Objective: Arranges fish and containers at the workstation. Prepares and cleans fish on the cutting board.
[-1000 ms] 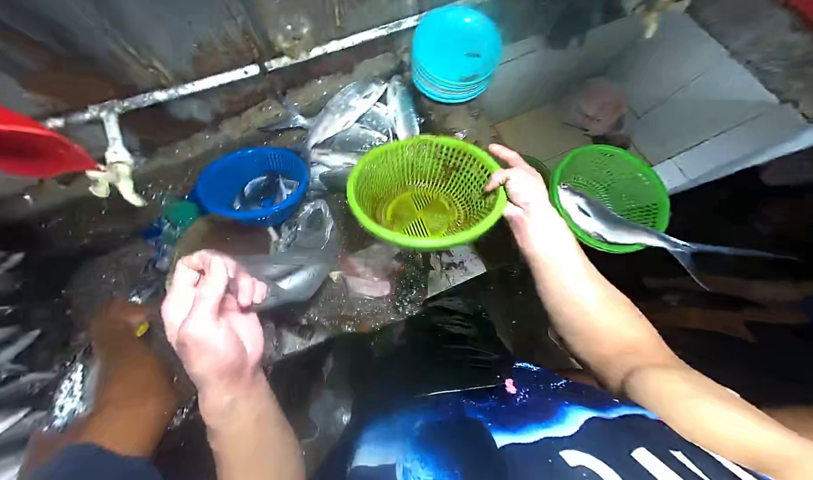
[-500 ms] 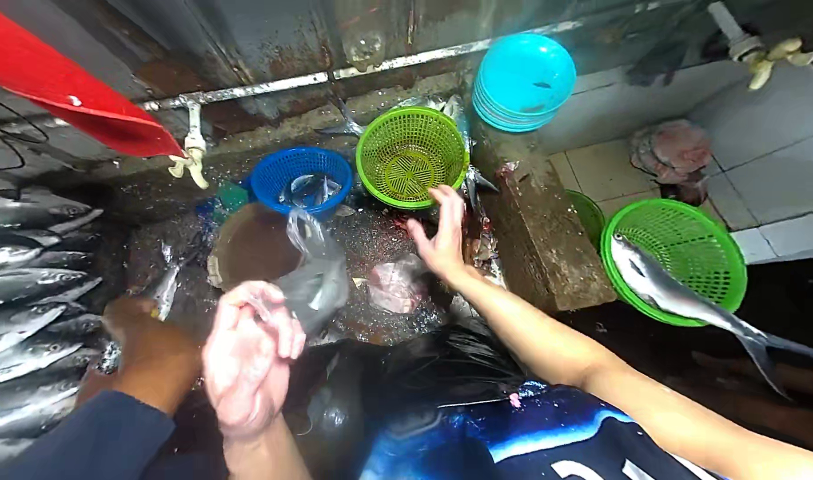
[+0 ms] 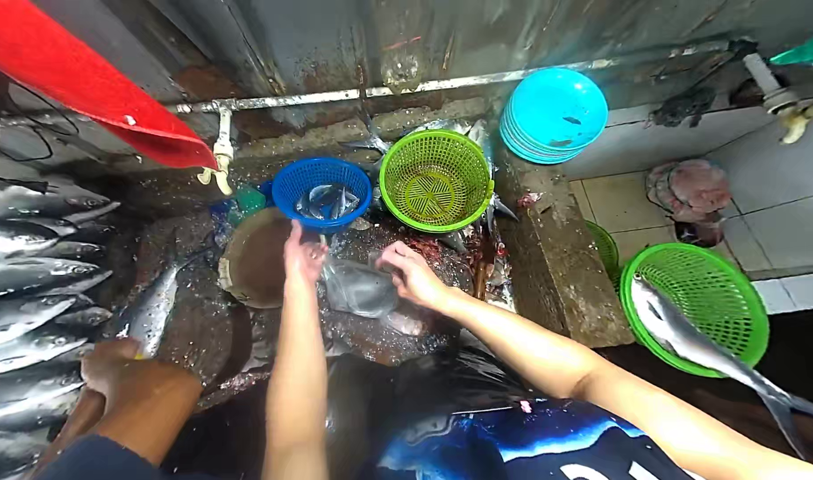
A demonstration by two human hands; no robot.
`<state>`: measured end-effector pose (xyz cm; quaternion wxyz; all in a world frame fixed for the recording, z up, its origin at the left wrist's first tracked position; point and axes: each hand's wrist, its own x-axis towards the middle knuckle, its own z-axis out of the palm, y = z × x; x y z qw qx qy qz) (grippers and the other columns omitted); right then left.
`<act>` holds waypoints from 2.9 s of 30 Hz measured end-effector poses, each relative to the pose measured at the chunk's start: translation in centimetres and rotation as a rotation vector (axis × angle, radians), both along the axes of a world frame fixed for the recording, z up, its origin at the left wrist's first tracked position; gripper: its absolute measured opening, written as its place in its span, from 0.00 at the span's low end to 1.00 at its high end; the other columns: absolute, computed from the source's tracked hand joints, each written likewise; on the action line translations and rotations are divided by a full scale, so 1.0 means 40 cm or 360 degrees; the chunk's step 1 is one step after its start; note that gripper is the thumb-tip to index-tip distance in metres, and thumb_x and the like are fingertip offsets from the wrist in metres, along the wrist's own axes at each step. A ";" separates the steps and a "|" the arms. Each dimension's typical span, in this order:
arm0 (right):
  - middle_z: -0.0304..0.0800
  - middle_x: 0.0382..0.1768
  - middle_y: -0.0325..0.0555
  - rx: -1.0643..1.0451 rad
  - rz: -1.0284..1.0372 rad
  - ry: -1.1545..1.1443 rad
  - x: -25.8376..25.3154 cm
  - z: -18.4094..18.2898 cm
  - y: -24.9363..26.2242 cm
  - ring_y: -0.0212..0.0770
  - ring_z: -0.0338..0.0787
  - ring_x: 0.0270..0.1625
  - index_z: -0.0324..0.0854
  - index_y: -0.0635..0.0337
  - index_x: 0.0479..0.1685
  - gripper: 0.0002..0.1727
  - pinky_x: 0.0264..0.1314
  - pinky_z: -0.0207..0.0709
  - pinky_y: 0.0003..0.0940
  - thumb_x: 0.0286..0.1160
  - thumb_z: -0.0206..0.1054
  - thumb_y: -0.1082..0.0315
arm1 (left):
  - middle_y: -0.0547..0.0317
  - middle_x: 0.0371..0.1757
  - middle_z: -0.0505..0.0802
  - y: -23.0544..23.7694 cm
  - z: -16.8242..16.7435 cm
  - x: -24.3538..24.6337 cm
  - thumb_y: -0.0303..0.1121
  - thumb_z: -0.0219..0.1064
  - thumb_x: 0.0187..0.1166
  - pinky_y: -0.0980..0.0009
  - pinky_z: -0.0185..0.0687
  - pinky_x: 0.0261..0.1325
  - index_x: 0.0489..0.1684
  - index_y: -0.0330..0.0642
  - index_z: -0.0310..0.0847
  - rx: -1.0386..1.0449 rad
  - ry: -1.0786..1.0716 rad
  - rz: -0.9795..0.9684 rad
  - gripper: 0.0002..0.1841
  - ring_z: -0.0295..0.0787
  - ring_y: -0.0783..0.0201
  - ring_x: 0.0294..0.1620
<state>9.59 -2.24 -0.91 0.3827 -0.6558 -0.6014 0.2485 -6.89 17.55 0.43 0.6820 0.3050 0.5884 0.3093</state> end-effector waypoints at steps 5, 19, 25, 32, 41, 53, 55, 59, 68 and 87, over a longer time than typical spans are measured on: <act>0.77 0.71 0.62 -0.0802 -0.0134 -0.0407 0.017 0.021 0.034 0.59 0.86 0.65 0.89 0.57 0.52 0.13 0.65 0.84 0.56 0.69 0.70 0.70 | 0.41 0.44 0.92 0.131 -0.143 0.155 0.52 0.58 0.85 0.62 0.82 0.31 0.73 0.38 0.73 -0.0191 0.0417 -0.0212 0.29 0.85 0.57 0.28; 0.90 0.48 0.63 -0.0820 -0.0404 -0.0523 0.069 -0.045 -0.108 0.64 0.91 0.52 0.89 0.66 0.38 0.08 0.55 0.85 0.64 0.68 0.74 0.68 | 0.57 0.16 0.81 -0.243 -0.089 -0.162 0.21 0.61 0.80 0.69 0.79 0.13 0.46 0.34 0.71 0.0384 0.0075 0.0062 0.04 0.73 0.65 0.07; 0.89 0.51 0.66 -0.1215 -0.0307 -0.0427 0.051 0.033 -0.073 0.67 0.90 0.55 0.86 0.66 0.50 0.24 0.51 0.82 0.71 0.58 0.82 0.59 | 0.58 0.17 0.86 -0.324 -0.089 -0.232 0.23 0.64 0.81 0.70 0.82 0.13 0.49 0.31 0.74 0.0631 0.0358 -0.0192 0.07 0.77 0.66 0.07; 0.91 0.41 0.59 -0.0963 -0.0390 -0.0293 0.099 0.096 -0.063 0.62 0.91 0.47 0.87 0.60 0.42 0.19 0.45 0.81 0.69 0.51 0.81 0.61 | 0.55 0.38 0.92 -0.331 -0.050 -0.225 0.28 0.73 0.73 0.67 0.91 0.44 0.57 0.28 0.82 0.1294 0.0580 -0.0314 0.17 0.90 0.70 0.34; 0.92 0.53 0.58 -0.0411 -0.0530 -0.0269 0.129 0.077 -0.116 0.57 0.91 0.59 0.86 0.61 0.54 0.26 0.58 0.82 0.65 0.55 0.81 0.57 | 0.50 0.49 0.92 -0.302 -0.060 -0.141 0.28 0.76 0.67 0.68 0.87 0.55 0.69 0.26 0.73 0.1356 0.0413 -0.0150 0.30 0.89 0.70 0.46; 0.95 0.45 0.43 -0.0209 -0.0607 0.0294 0.125 -0.002 -0.252 0.42 0.93 0.47 0.93 0.54 0.44 0.11 0.55 0.86 0.52 0.71 0.68 0.75 | 0.40 0.47 0.94 -0.258 0.204 0.071 0.65 0.63 0.80 0.35 0.86 0.56 0.57 0.35 0.86 0.1149 0.1164 -0.1654 0.36 0.93 0.41 0.49; 0.95 0.44 0.47 -0.0034 -0.0593 0.0689 0.144 -0.004 -0.271 0.41 0.93 0.43 0.90 0.60 0.43 0.09 0.50 0.89 0.45 0.75 0.65 0.78 | 0.28 0.49 0.91 -0.291 0.241 0.005 0.62 0.77 0.69 0.28 0.81 0.59 0.67 0.29 0.76 0.1306 0.1539 -0.1420 0.43 0.90 0.29 0.53; 0.94 0.41 0.49 0.0149 -0.0509 0.1357 0.151 0.008 -0.246 0.40 0.92 0.42 0.84 0.64 0.53 0.16 0.47 0.86 0.40 0.72 0.54 0.73 | 0.14 0.72 0.76 -0.321 0.243 -0.160 0.60 0.74 0.73 0.24 0.75 0.67 0.90 0.31 0.53 0.1025 0.1837 -0.1554 0.53 0.82 0.20 0.65; 0.87 0.29 0.41 0.0470 0.0454 0.0436 -0.070 0.335 -0.113 0.33 0.86 0.29 0.84 0.60 0.52 0.16 0.34 0.85 0.35 0.67 0.78 0.65 | 0.68 0.45 0.92 -0.333 0.141 -0.161 0.44 0.48 0.94 0.67 0.89 0.53 0.60 0.50 0.83 0.0807 -0.0387 -0.0687 0.17 0.90 0.70 0.45; 0.84 0.25 0.46 0.0245 0.0275 0.1270 0.008 0.242 -0.057 0.36 0.85 0.26 0.76 0.69 0.56 0.10 0.33 0.85 0.33 0.81 0.63 0.74 | 0.62 0.39 0.97 -0.296 0.134 -0.103 0.37 0.56 0.92 0.74 0.78 0.27 0.54 0.42 0.88 0.1162 0.0440 -0.1393 0.14 0.84 0.73 0.25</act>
